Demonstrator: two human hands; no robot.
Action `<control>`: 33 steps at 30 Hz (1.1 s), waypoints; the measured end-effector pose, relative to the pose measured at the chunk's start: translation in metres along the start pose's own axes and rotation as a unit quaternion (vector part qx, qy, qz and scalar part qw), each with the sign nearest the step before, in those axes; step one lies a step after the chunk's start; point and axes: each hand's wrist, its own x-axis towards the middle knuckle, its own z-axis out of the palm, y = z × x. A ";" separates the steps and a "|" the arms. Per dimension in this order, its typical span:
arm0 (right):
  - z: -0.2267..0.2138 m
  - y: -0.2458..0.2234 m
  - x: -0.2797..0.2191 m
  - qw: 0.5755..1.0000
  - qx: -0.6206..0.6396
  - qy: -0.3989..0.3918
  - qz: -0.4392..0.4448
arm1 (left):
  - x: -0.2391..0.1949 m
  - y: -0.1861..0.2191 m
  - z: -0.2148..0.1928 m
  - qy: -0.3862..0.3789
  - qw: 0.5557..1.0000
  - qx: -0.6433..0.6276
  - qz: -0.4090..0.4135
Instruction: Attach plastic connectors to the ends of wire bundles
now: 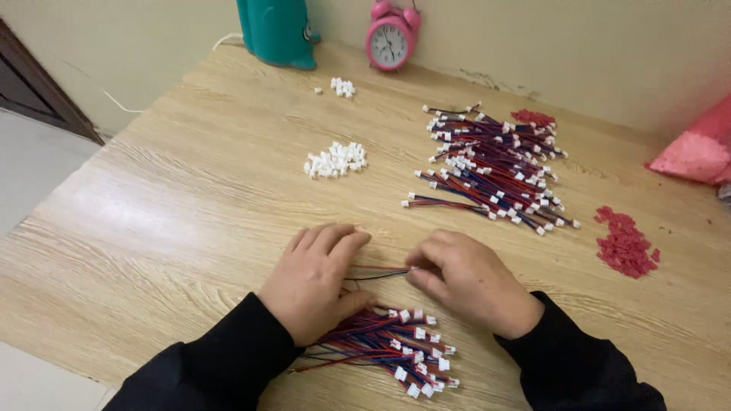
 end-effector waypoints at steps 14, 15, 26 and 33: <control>-0.051 -0.021 -0.001 0.987 0.018 0.155 -0.048 | 0.045 0.024 -0.048 0.046 0.999 0.005 0.008; -0.054 -0.024 0.000 0.981 0.002 0.171 -0.092 | 0.053 0.031 -0.048 0.030 0.999 -0.007 0.015; -0.069 -0.031 0.006 0.965 0.210 0.158 0.006 | 0.080 0.036 -0.041 -0.055 0.929 -0.355 -0.087; -0.062 0.005 0.006 0.912 0.293 0.204 0.205 | 0.074 -0.013 -0.019 -0.077 0.865 -0.437 -0.235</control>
